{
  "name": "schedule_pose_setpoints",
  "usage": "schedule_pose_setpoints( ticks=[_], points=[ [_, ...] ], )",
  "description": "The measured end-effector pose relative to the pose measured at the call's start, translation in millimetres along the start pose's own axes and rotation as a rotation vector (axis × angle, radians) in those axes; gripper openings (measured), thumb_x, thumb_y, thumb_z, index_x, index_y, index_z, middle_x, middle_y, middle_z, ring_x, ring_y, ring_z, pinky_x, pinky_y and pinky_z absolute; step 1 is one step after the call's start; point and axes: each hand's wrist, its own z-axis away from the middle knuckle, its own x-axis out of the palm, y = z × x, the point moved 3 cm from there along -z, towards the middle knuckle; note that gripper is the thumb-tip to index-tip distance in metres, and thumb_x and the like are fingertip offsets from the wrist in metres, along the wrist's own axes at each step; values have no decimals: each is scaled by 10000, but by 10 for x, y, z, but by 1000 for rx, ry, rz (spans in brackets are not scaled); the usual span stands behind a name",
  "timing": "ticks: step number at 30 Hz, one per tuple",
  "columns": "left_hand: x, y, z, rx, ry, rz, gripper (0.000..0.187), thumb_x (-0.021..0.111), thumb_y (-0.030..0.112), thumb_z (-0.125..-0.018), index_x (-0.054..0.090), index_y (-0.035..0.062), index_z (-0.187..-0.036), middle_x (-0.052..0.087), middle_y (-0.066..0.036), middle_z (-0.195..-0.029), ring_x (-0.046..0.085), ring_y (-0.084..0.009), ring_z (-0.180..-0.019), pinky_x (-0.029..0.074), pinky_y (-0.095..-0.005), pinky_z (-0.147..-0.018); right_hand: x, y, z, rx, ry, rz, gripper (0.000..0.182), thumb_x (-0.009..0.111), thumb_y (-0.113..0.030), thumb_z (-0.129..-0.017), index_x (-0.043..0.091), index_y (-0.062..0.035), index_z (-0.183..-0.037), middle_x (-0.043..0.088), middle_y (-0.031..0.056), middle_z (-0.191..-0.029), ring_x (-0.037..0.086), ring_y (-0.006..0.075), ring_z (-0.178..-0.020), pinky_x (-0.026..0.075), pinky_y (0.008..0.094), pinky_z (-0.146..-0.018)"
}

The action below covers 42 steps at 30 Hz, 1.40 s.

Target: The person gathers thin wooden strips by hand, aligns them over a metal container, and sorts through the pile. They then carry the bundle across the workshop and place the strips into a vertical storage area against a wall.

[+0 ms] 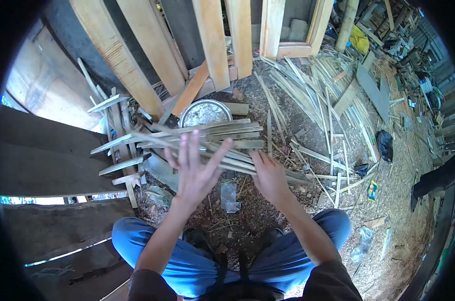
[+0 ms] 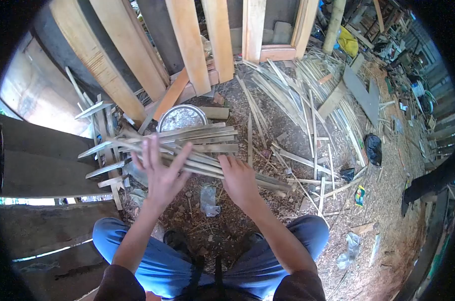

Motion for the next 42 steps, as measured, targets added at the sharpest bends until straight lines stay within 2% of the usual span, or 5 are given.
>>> schedule_pose_setpoints(
  ticks=[3,12,23,26,42],
  points=[
    [7,-42,11,-136,123,137,722,828,290,-817,592,408,-1489,192,-309,-1669,133,-462,-1573,-4,-615,-1264,66,111,-46,199,-106,-175,606,714,-28,-864,451,-22,-1410,667,240,-1179,705,433,-977,587,512,-830],
    [260,111,106,-448,-258,904,748,721,215,-1002,321,-35,-1583,469,-286,-1507,470,-368,-1426,391,-460,-1171,233,-160,-203,75,87,-377,657,671,-71,-966,336,18,-1523,597,319,-1321,653,491,-1135,570,528,-945],
    [313,-25,7,-538,-389,1190,396,688,117,-1015,568,-18,-1369,717,-214,-1200,714,-309,-1125,532,-397,-965,413,-244,-250,138,-73,-695,726,681,-15,-941,292,-4,-1552,574,303,-1359,592,486,-1261,503,508,-1019],
    [393,26,91,-457,-377,1149,397,671,121,-1010,568,-26,-1364,701,-279,-1186,692,-455,-1099,538,-452,-933,526,-141,-207,107,-100,-715,791,694,-34,-948,238,-44,-1595,583,267,-1364,593,439,-1281,485,488,-1045],
    [162,63,13,-398,-265,1067,426,705,217,-998,606,4,-1354,691,-227,-1195,612,-410,-1174,453,-476,-1048,437,-199,-105,178,-17,-704,590,633,-40,-994,313,92,-1473,624,328,-1267,611,504,-1197,492,536,-976]
  ],
)
